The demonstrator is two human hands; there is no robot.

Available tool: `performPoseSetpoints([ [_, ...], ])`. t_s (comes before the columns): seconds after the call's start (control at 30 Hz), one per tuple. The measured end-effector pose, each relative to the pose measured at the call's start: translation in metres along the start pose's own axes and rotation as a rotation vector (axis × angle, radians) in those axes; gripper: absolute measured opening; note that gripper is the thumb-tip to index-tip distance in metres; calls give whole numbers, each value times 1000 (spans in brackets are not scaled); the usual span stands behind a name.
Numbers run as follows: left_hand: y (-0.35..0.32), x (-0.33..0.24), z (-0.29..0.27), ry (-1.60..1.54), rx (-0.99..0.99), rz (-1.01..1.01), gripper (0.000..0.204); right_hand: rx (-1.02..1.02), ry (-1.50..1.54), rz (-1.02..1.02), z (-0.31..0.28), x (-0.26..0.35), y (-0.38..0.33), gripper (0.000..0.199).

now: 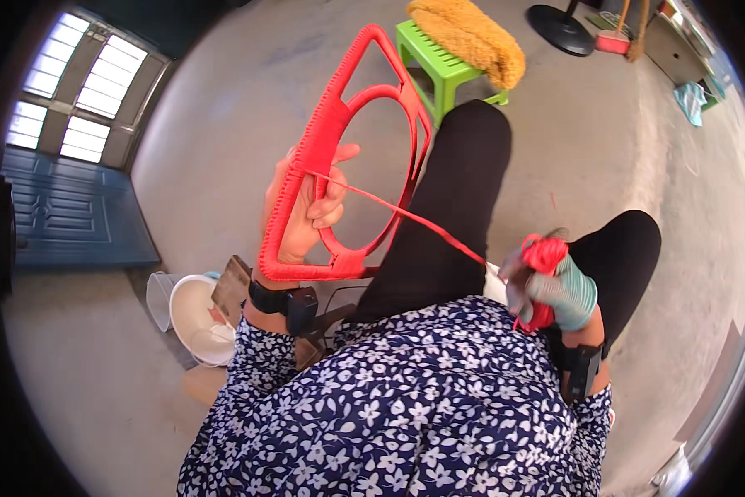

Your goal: Wrapping a length of red cord around a red plastic furniture frame component.

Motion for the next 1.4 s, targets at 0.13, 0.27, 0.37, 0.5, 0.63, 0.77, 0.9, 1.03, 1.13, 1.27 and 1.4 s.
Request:
performPoseSetpoints([
  [0.13,-14,-12,-16,-13,84,194,68,173,-136,236,30,12,26,38],
  [0.27,-28,-16,-8,-41,249,338,77,165,-217,270,42,10,24,34],
  [0.37,-31,-17,2,-115,360,399,83,167,-242,267,45,13,22,32],
  [0.5,-28,-14,15,-41,423,391,82,141,-252,266,43,14,20,33],
  [0.63,-13,-5,29,-165,397,425,61,93,-282,187,37,20,17,33],
  [0.77,18,27,47,-248,367,246,30,-25,-522,-105,22,48,22,20],
  [0.9,35,65,53,-119,204,-68,15,-322,-455,-166,20,63,33,26],
  [1.03,47,104,60,-80,93,-345,13,-367,-238,42,15,27,36,36],
  [1.13,53,130,67,23,115,-396,15,-392,-323,44,3,5,37,30],
  [1.27,52,148,69,153,115,-482,12,-355,-347,121,0,-15,24,29],
  [1.4,54,160,62,238,96,-523,12,-435,-335,292,-11,-37,11,31],
])
Point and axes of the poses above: each hand's wrist, its own y-axis towards the middle knuckle, its own z-axis out of the palm, x = y × z, the point moved 7 cm from there along y, towards the middle knuckle, and after that the axes turned 14 degrees about x, right-handed, at the moved point
